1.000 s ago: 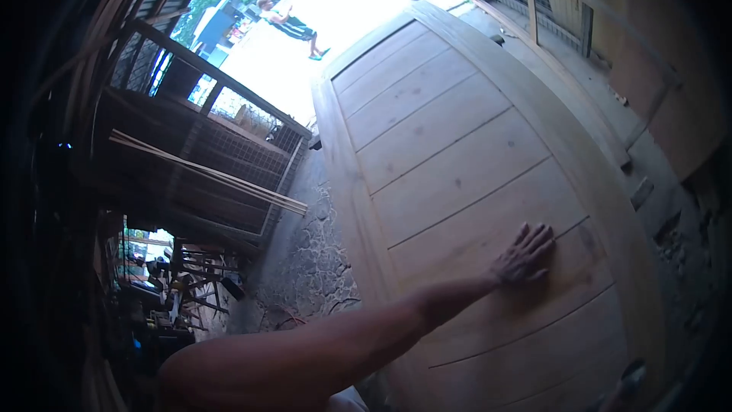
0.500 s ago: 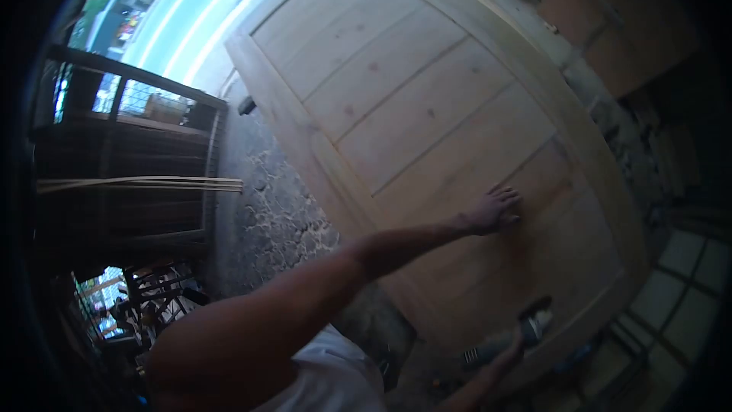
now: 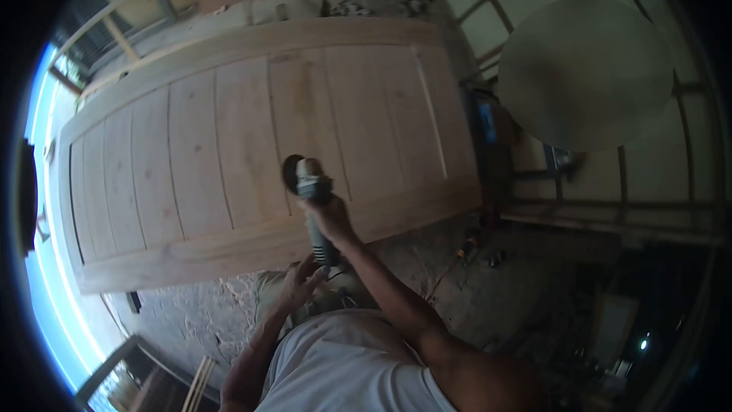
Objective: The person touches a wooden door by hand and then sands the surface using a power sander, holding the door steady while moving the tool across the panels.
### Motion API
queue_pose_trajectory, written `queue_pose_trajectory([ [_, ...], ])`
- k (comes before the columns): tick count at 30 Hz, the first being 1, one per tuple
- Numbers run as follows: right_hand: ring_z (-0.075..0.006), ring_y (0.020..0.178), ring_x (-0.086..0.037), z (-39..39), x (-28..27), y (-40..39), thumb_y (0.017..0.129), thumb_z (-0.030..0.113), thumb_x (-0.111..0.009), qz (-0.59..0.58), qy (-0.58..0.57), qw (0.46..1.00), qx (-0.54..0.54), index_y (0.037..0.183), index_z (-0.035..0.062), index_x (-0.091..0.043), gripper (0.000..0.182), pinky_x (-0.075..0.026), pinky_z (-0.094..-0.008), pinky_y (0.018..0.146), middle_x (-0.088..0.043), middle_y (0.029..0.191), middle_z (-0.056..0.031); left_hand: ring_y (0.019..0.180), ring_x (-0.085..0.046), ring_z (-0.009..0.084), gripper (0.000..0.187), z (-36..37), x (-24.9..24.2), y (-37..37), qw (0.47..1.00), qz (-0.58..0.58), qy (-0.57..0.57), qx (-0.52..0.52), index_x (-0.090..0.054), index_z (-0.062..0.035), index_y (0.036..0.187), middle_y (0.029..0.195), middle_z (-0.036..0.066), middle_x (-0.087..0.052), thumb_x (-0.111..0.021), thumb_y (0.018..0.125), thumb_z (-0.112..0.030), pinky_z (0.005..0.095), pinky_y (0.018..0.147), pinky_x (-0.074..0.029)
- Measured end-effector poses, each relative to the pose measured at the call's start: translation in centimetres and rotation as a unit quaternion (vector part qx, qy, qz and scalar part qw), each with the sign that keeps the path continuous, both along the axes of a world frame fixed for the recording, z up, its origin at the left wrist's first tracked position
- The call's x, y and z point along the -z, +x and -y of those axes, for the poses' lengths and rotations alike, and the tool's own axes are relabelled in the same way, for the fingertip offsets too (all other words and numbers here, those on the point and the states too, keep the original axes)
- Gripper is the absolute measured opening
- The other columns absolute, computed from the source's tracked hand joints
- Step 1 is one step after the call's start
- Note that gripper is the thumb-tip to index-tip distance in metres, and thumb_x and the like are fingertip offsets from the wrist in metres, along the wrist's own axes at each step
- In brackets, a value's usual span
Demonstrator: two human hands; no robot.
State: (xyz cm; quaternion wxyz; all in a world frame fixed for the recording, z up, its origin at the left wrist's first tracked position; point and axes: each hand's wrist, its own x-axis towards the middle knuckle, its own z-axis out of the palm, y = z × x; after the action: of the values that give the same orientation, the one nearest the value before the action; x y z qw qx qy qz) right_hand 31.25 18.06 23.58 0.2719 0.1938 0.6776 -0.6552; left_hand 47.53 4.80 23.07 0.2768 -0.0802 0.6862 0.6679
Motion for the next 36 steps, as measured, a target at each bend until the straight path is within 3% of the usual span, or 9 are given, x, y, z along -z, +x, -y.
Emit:
queue_pose_trajectory([
  [2,-0.0162,0.063,-0.071,-0.2,1.2,-1.2,0.09,0.029,-0.087,-0.035,-0.033,0.998,-0.035,0.099,0.0041,-0.072,0.03,-0.058,-0.034,0.059,-0.071,0.077,-0.0035,0.109,-0.079,0.0396,0.05,-0.3,1.5,-1.9,0.991,-0.071,-0.106,0.041,-0.071,-0.0055,0.135,0.12,0.02,-0.082,-0.074,0.106,-0.046,0.0503,0.091,-0.06],
  [8,-0.0159,0.063,-0.069,-2.2,0.9,-0.1,0.09,0.029,-0.087,-0.071,-0.031,0.995,-0.062,0.098,0.0052,-0.071,0.03,-0.056,-0.0359,0.06,-0.07,0.078,-0.0029,0.101,-0.079,0.042,0.041,-1.4,-0.1,-2.2,0.956,-0.174,-0.224,0.071,-0.075,-0.0069,0.121,0.107,0.018,-0.083,-0.079,0.101,-0.043,0.0515,0.086,-0.059],
  [12,-0.0151,0.062,-0.068,-5.2,2.5,0.4,0.091,0.027,-0.086,-0.076,-0.028,0.995,-0.05,0.097,0.007,-0.072,0.025,-0.056,-0.0343,0.059,-0.071,0.078,-0.0022,0.11,-0.077,0.042,0.046,-3.4,-4.5,-2.9,0.945,-0.132,-0.271,0.124,-0.075,-0.0085,0.132,0.119,0.022,-0.08,-0.078,0.102,-0.043,0.0511,0.094,-0.059],
  [18,-0.0117,0.064,-0.068,-12.8,0.2,1.4,0.09,0.028,-0.087,-0.03,-0.012,0.999,-0.012,0.098,0.0051,-0.072,0.029,-0.054,-0.0318,0.058,-0.069,0.076,-0.001,0.12,-0.076,0.0407,0.049,2.8,3.4,2.7,0.974,-0.062,-0.219,0.004,-0.075,-0.0089,0.138,0.131,0.022,-0.078,-0.07,0.109,-0.048,0.0501,0.098,-0.059],
  [22,-0.012,0.063,-0.068,-17.0,0.0,2.6,0.092,0.028,-0.086,-0.041,0.107,0.992,-0.062,0.1,0.0048,-0.072,0.028,-0.055,-0.0329,0.058,-0.068,0.075,0.0004,0.108,-0.079,0.0323,0.066,13.6,12.8,15.4,0.927,0.084,-0.248,-0.269,-0.073,0.0044,0.139,0.118,0.025,-0.082,-0.062,0.112,-0.055,0.0441,0.095,-0.058],
  [25,-0.0155,0.06,-0.069,-17.0,1.6,4.1,0.093,0.028,-0.085,-0.043,0.162,0.984,-0.052,0.105,0.0051,-0.069,0.03,-0.057,-0.0337,0.054,-0.068,0.078,-0.0033,0.088,-0.079,0.0244,0.081,21.4,20.5,30.2,0.822,0.27,-0.27,-0.423,-0.079,0.0029,0.125,0.103,0.018,-0.084,-0.064,0.103,-0.074,0.0398,0.08,-0.061],
  [27,-0.0175,0.06,-0.068,-16.3,3.5,5.5,0.092,0.028,-0.085,-0.036,0.171,0.983,-0.051,0.109,0.0042,-0.068,0.034,-0.057,-0.0348,0.053,-0.066,0.081,-0.0047,0.077,-0.079,0.0244,0.077,23.7,20.6,39.0,0.763,0.376,-0.286,-0.441,-0.081,0.0005,0.115,0.097,0.014,-0.084,-0.063,0.104,-0.073,0.0416,0.073,-0.061],
  [33,-0.0181,0.06,-0.068,-7.9,-1.5,9.7,0.093,0.027,-0.085,-0.066,0.179,0.978,-0.083,0.108,0.0026,-0.067,0.034,-0.057,-0.0346,0.054,-0.066,0.082,-0.0051,0.085,-0.081,0.0251,0.06,20.7,21.2,55.6,0.721,0.5,-0.186,-0.443,-0.078,-0.0126,0.13,0.112,0.01,-0.085,-0.06,0.106,-0.065,0.0461,0.064,-0.059],
  [36,-0.0169,0.06,-0.067,2.3,-1.1,11.4,0.093,0.027,-0.085,-0.091,0.166,0.971,-0.148,0.103,0.0032,-0.069,0.031,-0.055,-0.0339,0.056,-0.066,0.082,-0.0043,0.078,-0.08,0.024,0.056,18.7,23.3,57.0,0.719,0.48,-0.134,-0.484,-0.08,-0.0091,0.11,0.103,0.01,-0.084,-0.064,0.106,-0.062,0.0504,0.066,-0.06],
])
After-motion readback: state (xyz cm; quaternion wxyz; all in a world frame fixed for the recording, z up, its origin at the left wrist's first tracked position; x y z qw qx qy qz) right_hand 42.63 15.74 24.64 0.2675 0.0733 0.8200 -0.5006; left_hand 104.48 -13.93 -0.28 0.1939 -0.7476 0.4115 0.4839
